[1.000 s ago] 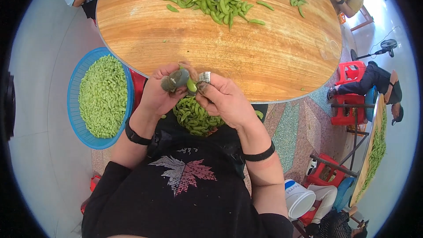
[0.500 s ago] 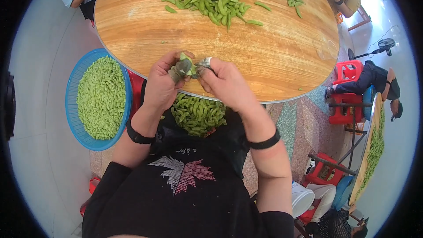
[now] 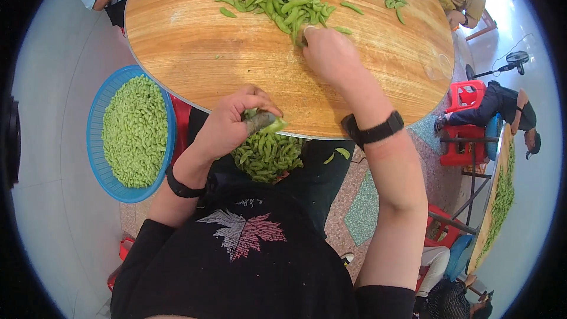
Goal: Manually shelling green soybean pods using a small finger-mounted prying tool.
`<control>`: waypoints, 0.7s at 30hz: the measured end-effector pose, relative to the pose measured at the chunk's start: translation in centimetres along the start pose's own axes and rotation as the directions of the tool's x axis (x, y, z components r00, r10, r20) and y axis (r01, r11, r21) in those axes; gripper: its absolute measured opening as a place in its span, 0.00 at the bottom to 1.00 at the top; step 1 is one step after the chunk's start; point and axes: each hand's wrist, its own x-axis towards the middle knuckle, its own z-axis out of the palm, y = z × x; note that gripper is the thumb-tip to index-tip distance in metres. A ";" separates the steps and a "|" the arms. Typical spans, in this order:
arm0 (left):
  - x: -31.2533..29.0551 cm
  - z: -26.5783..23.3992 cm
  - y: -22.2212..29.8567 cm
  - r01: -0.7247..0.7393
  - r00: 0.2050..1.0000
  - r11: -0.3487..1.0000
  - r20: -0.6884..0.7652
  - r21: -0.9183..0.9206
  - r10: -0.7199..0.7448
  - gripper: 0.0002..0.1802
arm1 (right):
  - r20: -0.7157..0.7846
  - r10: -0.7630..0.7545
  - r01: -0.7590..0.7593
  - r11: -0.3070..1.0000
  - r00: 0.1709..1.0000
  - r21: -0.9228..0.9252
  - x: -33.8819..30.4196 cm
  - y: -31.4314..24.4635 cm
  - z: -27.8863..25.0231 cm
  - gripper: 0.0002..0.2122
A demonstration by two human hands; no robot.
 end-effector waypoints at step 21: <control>0.7 0.3 1.7 0.086 0.932 0.619 -0.157 -0.781 -0.327 0.06 | 0.410 -0.172 -0.444 -0.323 0.896 0.836 -9.6 -6.7 -1.0 0.07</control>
